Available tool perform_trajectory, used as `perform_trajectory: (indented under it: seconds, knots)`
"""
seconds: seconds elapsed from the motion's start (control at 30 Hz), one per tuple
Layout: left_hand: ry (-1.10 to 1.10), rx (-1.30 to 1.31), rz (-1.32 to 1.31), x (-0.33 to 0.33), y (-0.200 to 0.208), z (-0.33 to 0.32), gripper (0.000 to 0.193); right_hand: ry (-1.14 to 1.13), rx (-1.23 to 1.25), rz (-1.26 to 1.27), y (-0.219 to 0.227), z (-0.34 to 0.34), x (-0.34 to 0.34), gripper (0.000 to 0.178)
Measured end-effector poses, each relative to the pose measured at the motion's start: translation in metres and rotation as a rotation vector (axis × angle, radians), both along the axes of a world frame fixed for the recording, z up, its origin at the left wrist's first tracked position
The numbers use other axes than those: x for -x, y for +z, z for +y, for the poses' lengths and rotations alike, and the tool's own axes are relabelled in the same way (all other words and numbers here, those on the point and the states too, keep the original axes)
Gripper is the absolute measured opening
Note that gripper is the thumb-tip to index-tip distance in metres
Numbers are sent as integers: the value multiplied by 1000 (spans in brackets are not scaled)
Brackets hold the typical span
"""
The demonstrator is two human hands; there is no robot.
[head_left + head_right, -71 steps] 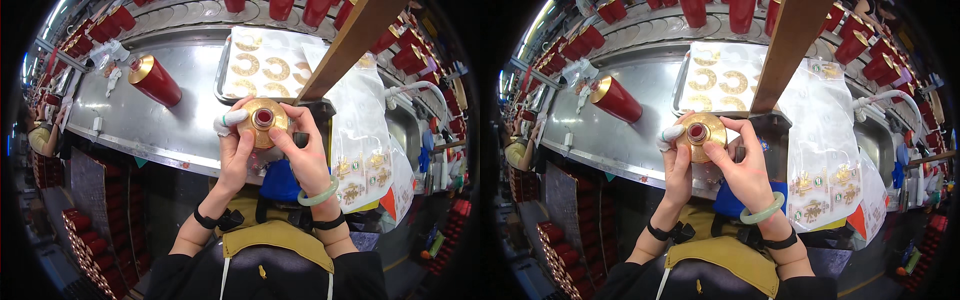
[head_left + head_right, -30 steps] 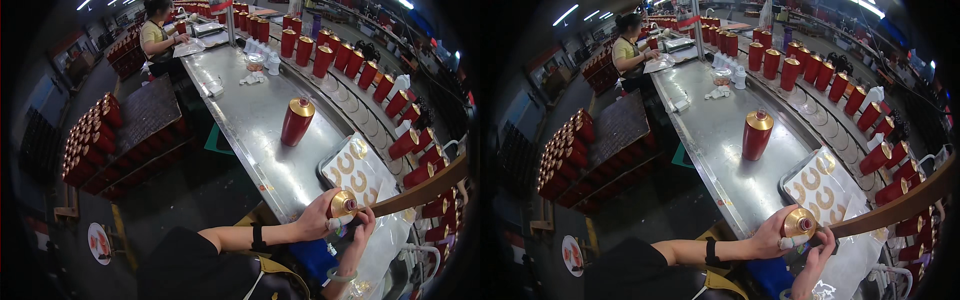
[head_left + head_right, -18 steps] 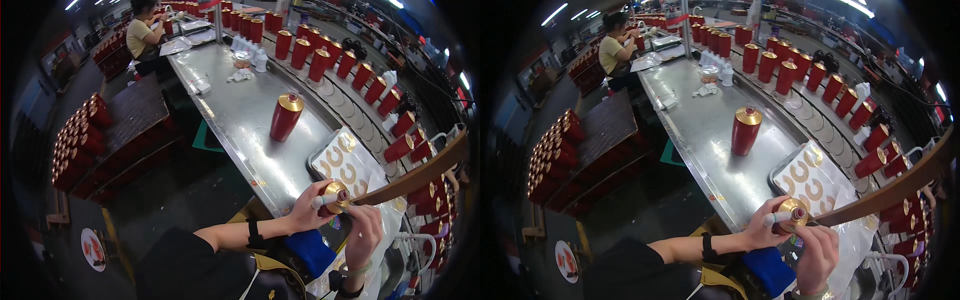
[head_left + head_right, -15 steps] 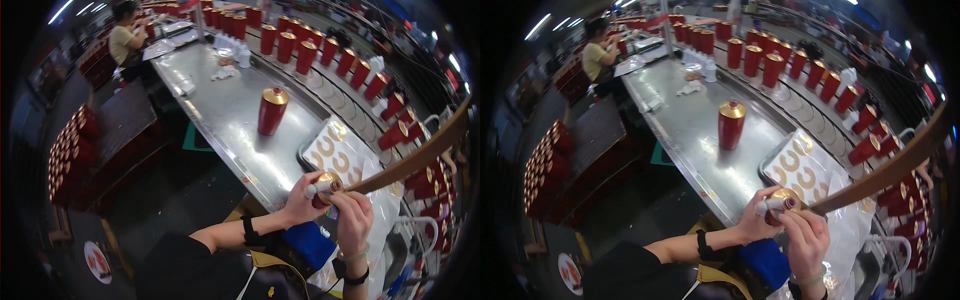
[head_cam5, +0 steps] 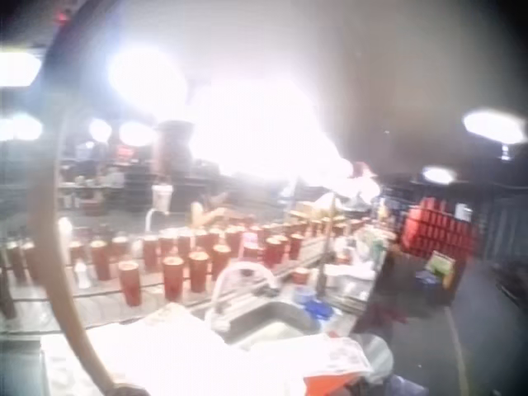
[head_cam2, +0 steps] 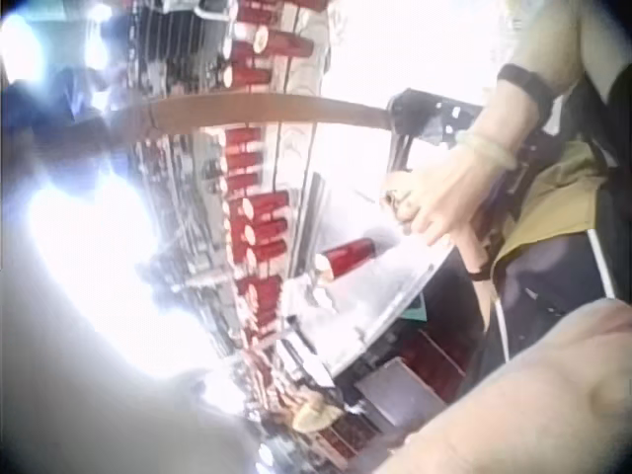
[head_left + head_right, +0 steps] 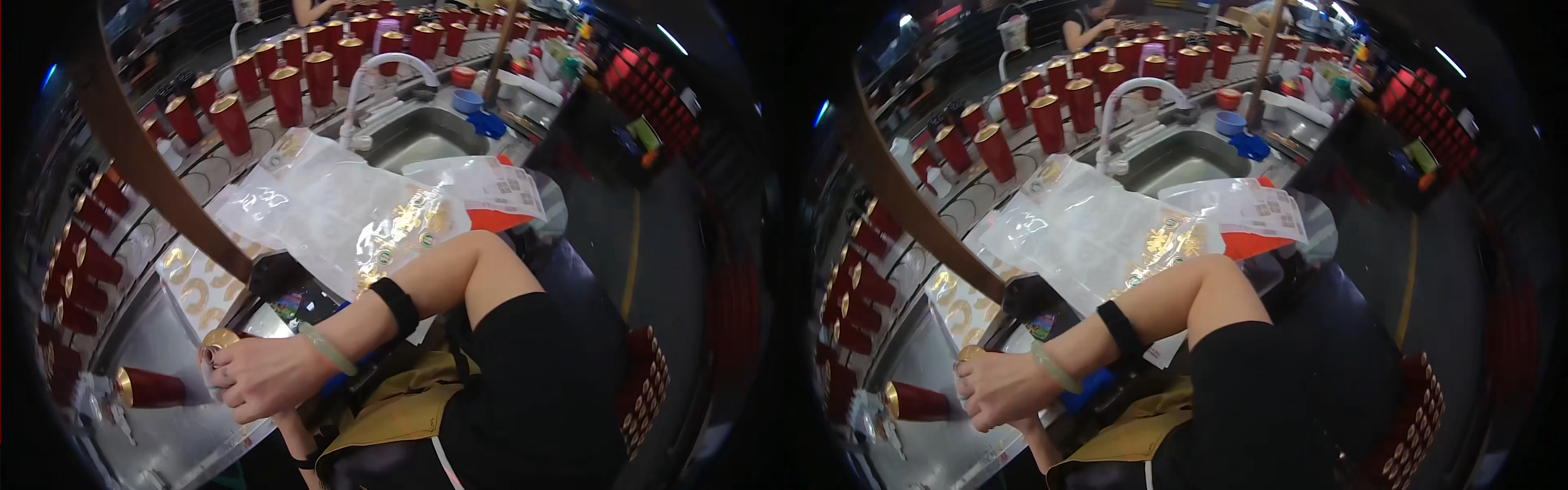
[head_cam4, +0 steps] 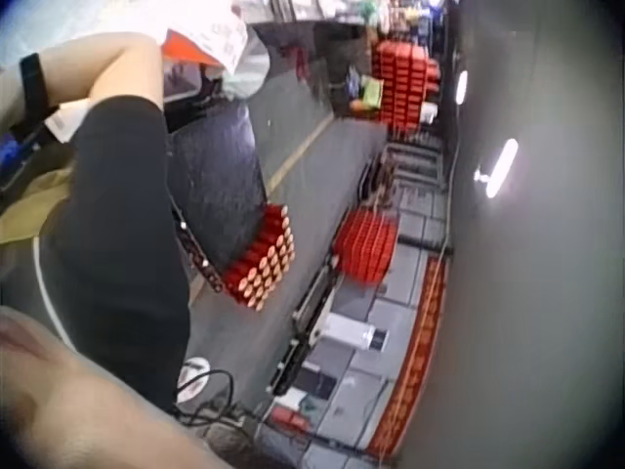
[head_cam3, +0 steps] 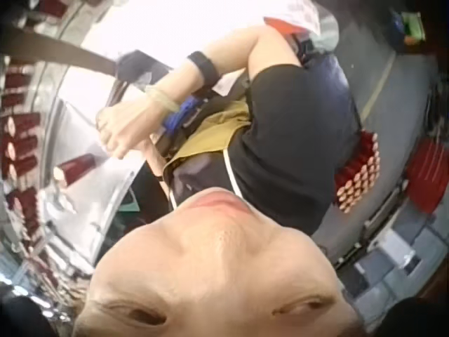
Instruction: Applying labels and decorative stickers to red liquor bottles on an assembly line.
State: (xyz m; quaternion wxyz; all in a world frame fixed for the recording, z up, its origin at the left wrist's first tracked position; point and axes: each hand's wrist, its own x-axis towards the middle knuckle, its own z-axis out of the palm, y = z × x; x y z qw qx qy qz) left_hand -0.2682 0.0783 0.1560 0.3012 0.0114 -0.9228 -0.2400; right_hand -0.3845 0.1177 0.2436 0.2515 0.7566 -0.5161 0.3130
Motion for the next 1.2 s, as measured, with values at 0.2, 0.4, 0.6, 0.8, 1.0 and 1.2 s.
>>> perform_trajectory:
  seconds: [0.2,0.4,0.6,0.8,1.0,1.2]
  knots:
    - [-192,-37,59,49,-11,3,49,-75,-69,-46,-9,21,-7,7]
    - [-252,-74,116,47,-7,-18,51,-208,-347,-278,-2,24,17,35]
    - [-369,-133,154,54,-19,-16,52,-1303,74,113,-101,-82,-52,22]
    - [-354,-188,216,37,-22,-26,54,-195,-6,10,-11,-12,-16,15]
    - [-67,-186,219,-41,-40,-16,56,117,-66,-112,12,21,-8,11]
    - [347,-448,380,27,-8,-41,66,-80,-39,-28,12,35,14,22]
